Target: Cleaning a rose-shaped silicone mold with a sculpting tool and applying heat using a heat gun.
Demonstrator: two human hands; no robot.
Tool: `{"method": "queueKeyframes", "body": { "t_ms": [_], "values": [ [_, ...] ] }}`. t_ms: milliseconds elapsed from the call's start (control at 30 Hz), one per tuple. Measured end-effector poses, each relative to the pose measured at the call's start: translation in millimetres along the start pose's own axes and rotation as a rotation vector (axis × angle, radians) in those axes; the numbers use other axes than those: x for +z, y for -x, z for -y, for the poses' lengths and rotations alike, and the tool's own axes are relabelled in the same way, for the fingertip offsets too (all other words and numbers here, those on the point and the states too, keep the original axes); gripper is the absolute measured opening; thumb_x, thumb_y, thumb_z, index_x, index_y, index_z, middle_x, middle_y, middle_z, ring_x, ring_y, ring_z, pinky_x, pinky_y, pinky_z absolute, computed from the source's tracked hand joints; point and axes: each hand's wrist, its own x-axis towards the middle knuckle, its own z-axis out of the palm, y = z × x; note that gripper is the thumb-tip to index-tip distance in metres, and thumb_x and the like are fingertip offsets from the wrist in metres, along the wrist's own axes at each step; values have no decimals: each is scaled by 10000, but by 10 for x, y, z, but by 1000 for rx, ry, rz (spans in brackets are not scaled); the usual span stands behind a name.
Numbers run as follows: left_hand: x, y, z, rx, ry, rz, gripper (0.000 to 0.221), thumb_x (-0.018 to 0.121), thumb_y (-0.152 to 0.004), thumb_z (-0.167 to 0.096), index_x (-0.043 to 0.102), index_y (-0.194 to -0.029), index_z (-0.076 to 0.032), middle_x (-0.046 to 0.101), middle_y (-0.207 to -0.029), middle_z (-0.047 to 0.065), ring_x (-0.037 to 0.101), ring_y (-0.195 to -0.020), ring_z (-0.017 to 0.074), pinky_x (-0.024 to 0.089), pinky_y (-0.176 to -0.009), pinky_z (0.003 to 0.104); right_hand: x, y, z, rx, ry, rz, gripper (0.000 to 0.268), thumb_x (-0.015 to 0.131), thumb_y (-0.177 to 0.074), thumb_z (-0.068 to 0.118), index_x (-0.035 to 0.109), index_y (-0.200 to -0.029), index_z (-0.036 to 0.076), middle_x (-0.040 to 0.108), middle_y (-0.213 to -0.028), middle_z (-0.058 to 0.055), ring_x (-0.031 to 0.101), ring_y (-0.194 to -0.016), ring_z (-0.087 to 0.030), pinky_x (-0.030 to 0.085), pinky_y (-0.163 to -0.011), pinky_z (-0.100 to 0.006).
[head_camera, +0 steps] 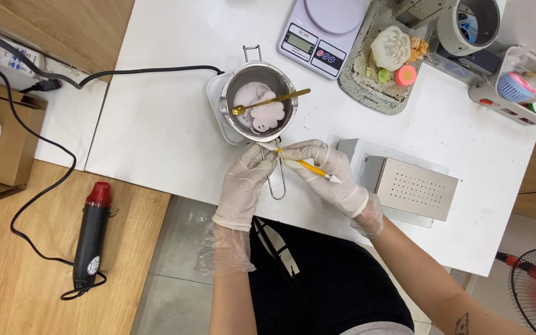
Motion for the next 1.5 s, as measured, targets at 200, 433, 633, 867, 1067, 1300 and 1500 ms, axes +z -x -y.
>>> {"method": "queueKeyframes", "body": {
  "t_ms": [200,433,633,867,1067,1300,1500],
  "values": [
    [39,38,-54,34,-16,49,422,588,-972,105,583,-1392,73,663,-1314,157,630,-1224,208,491,-1123,342,-12,6,40,27,55,66,165,768,-925,71,762,-1087,103,764,-1129,-59,745,-1022,-145,607,-905,-270],
    [59,51,-52,25,-43,-21,395,597,-949,95,609,-1340,43,678,-1281,139,645,-1193,204,514,-1077,343,-23,-68,117,-33,94,51,188,761,-924,62,757,-1110,89,755,-1129,-82,734,-1034,-159,596,-916,-278],
    [85,79,-76,31,-58,-14,352,607,-966,69,630,-1315,38,684,-1285,142,643,-1194,193,505,-1086,322,-21,-41,-26,65,-50,84,163,746,-940,65,759,-1103,70,756,-1144,-75,723,-1057,-148,588,-955,-284],
    [173,101,-153,-3,-40,-12,367,601,-967,81,607,-1333,53,668,-1298,153,637,-1213,198,499,-1102,321,21,-4,-200,365,-450,5,143,725,-940,58,745,-1079,32,758,-1135,-81,702,-1068,-142,562,-1000,-291],
    [113,63,-93,12,-27,-5,394,585,-967,104,581,-1359,70,664,-1302,157,628,-1227,223,496,-1104,337,75,-67,-366,469,-532,-58,167,727,-936,66,750,-1093,13,769,-1123,-98,713,-1040,-144,570,-983,-294],
    [50,22,-64,-16,19,-33,430,583,-939,114,562,-1365,60,641,-1317,159,626,-1238,248,512,-1103,351,93,-16,-472,489,-599,-77,196,729,-935,81,750,-1114,2,773,-1099,-106,722,-1009,-151,574,-960,-294],
    [81,46,-49,-18,31,-34,434,581,-945,116,561,-1375,62,635,-1324,175,625,-1249,244,493,-1121,342,70,-90,-242,487,-552,-85,192,732,-939,91,757,-1111,7,776,-1054,-104,718,-965,-147,583,-933,-292]
  ]
}}
